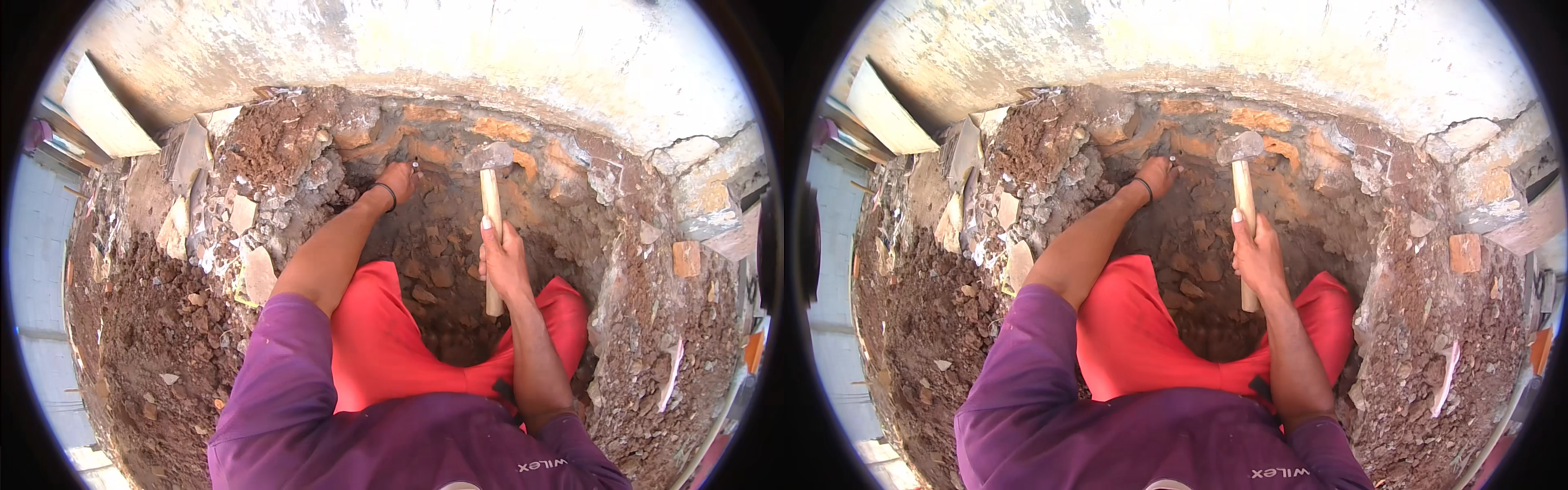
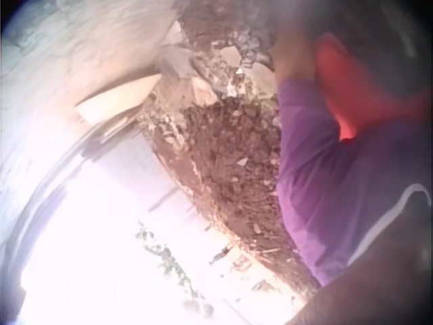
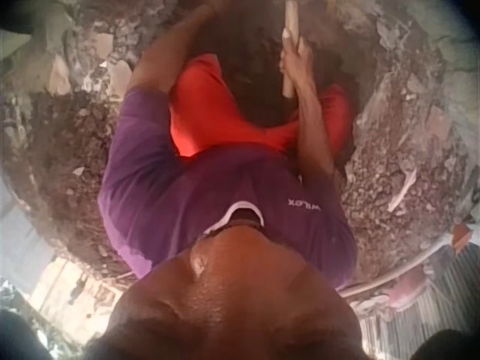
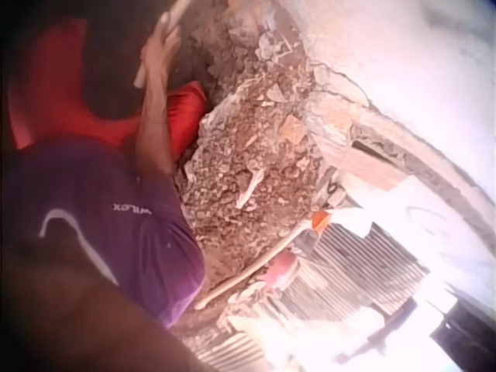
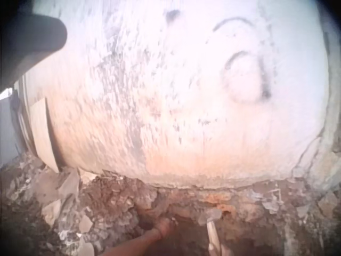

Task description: The person uses a hammer to break bricks and loosen soil inside a hole in the ground, removing pieces of debris by hand.

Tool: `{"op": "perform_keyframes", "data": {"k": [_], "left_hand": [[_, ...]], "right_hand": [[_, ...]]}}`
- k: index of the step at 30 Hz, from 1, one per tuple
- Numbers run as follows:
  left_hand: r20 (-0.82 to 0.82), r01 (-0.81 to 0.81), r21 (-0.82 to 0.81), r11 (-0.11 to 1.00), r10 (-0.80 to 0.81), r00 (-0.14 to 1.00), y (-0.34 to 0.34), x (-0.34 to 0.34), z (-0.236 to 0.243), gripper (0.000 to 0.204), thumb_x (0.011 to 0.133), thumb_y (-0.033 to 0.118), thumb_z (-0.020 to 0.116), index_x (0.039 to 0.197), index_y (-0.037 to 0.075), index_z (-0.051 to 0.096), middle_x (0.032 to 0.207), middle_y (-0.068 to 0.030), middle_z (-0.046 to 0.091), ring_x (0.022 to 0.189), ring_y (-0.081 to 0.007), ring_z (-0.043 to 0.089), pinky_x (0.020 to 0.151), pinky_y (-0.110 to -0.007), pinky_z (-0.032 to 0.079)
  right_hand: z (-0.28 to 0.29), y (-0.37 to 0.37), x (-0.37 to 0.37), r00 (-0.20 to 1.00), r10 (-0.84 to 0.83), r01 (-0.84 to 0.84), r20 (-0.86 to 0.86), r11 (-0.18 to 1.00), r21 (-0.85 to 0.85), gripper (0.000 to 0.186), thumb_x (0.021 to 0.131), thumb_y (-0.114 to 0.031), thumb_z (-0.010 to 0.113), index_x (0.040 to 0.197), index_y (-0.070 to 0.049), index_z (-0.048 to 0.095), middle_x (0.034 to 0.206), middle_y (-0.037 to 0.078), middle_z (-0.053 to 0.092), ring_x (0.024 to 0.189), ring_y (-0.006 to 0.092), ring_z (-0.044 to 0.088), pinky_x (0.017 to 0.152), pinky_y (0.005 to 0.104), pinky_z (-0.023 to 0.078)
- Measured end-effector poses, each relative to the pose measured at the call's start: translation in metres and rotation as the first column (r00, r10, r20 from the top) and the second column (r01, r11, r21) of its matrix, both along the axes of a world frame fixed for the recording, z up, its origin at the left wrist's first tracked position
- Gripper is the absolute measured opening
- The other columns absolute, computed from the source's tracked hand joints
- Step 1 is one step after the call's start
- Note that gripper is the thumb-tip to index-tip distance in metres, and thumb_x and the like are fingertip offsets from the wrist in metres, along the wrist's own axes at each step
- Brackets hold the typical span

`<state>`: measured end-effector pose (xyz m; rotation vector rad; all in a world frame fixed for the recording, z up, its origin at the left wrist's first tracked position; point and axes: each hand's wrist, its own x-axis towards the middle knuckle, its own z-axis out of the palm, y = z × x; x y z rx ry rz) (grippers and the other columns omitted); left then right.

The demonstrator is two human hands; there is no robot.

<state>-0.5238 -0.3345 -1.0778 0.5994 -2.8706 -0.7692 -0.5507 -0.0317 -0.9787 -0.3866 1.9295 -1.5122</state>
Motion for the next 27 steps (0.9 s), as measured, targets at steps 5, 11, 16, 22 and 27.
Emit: {"op": "perform_keyframes", "data": {"k": [5, 11, 16, 22, 27], "left_hand": [[0.112, -0.037, 0.000, 0.999, 0.037, 0.993, 0.005, -0.020, -0.001, 0.032, 0.097, 0.027, 0.060, 0.091, -0.003, 0.068, 0.090, -0.0267, 0.069, 0.089, -0.0455, 0.065, 0.080, -0.051, 0.051], [-0.024, 0.022, 0.034, 0.999, -0.021, 1.000, 0.006, -0.021, -0.014, 0.035, 0.096, 0.029, 0.061, 0.082, -0.003, 0.068, 0.085, -0.0269, 0.068, 0.086, -0.0453, 0.066, 0.078, -0.051, 0.051], [-0.115, -0.019, -0.035, 0.999, 0.015, 0.993, -0.016, -0.019, -0.017, 0.034, 0.096, 0.029, 0.061, 0.080, -0.001, 0.069, 0.085, -0.0260, 0.068, 0.085, -0.0441, 0.067, 0.076, -0.049, 0.051], [-0.073, -0.063, 0.156, 0.986, 0.075, 0.995, -0.001, -0.017, -0.019, 0.031, 0.094, 0.029, 0.063, 0.087, -0.001, 0.069, 0.086, -0.0266, 0.068, 0.086, -0.0430, 0.067, 0.077, -0.049, 0.051], [-0.064, -0.073, 0.074, 0.995, 0.078, 0.995, -0.012, -0.013, -0.024, 0.034, 0.094, 0.030, 0.064, 0.089, -0.003, 0.069, 0.088, -0.0282, 0.068, 0.088, -0.0435, 0.067, 0.078, -0.050, 0.051]], "right_hand": [[0.027, -0.006, 0.002, 0.974, -0.023, -0.009, -0.226, 0.990, -0.142, 0.041, 0.103, -0.043, 0.056, 0.099, -0.003, 0.050, 0.063, 0.003, 0.052, 0.048, 0.0126, 0.052, 0.046, 0.0305, 0.043], [0.007, -0.027, 0.004, 0.825, -0.018, -0.058, -0.565, 0.991, -0.117, 0.047, 0.099, -0.044, 0.059, 0.106, 0.003, 0.053, 0.078, 0.023, 0.065, 0.075, 0.0414, 0.068, 0.064, 0.0476, 0.049], [-0.002, -0.048, -0.009, 0.883, 0.265, -0.178, -0.387, 0.953, 0.246, 0.052, 0.100, -0.049, 0.054, 0.106, 0.002, 0.057, 0.078, 0.024, 0.065, 0.080, 0.0434, 0.067, 0.071, 0.0494, 0.050], [0.030, -0.047, 0.013, 0.895, -0.169, -0.039, -0.413, 0.893, -0.449, 0.043, 0.100, -0.041, 0.060, 0.096, 0.001, 0.049, 0.064, 0.017, 0.060, 0.055, 0.0380, 0.060, 0.054, 0.0444, 0.047], [-0.027, -0.073, -0.013, 0.889, 0.291, -0.180, -0.354, 0.932, 0.314, 0.054, 0.100, -0.051, 0.053, 0.102, 0.004, 0.055, 0.076, 0.025, 0.066, 0.077, 0.0420, 0.068, 0.068, 0.0506, 0.050]]}}
